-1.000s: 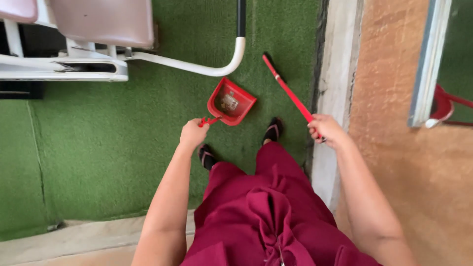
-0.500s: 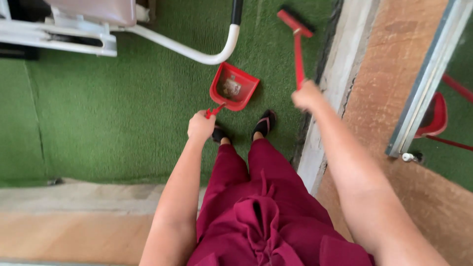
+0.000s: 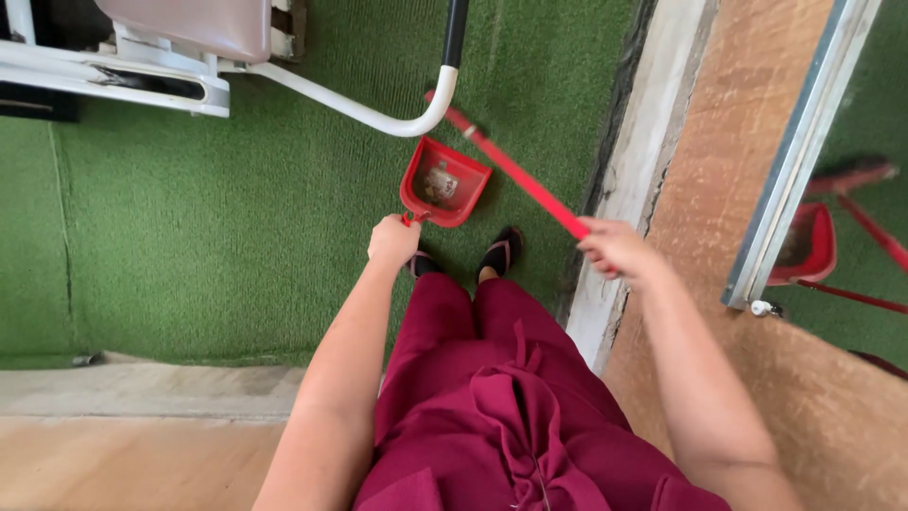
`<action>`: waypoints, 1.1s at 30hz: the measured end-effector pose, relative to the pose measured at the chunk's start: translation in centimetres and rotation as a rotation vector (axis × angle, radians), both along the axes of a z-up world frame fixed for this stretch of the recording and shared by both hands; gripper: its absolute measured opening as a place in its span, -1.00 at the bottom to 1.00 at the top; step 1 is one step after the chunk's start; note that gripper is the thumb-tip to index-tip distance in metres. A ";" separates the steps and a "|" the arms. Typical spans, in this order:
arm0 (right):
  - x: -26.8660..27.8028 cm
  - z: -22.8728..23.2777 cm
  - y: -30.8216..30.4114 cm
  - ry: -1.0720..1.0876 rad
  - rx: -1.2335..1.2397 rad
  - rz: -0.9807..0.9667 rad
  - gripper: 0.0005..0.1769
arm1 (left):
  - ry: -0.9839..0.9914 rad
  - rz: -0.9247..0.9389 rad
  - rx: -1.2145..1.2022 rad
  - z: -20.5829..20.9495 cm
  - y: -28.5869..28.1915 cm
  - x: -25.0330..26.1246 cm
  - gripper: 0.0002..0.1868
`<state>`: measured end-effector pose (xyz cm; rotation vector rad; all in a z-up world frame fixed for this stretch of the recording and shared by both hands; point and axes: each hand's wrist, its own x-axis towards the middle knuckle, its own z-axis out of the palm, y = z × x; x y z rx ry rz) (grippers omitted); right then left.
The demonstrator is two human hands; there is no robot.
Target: Sweeping the gym floor using a broom and a dustpan.
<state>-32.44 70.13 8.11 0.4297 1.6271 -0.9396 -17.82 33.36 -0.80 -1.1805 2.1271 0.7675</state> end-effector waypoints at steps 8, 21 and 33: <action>-2.6 -4.6 -3.1 0.245 0.085 -0.086 -0.30 | -0.010 -0.017 0.030 0.8 -0.9 0.4 -0.55; 13.2 -4.8 -12.8 0.092 -0.103 0.148 -0.34 | 0.107 0.056 0.228 0.9 -4.9 2.2 -0.64; 5.6 1.8 -13.7 -0.024 -0.105 -0.268 -0.46 | 0.370 -0.048 0.227 -1.0 -8.5 1.6 -0.65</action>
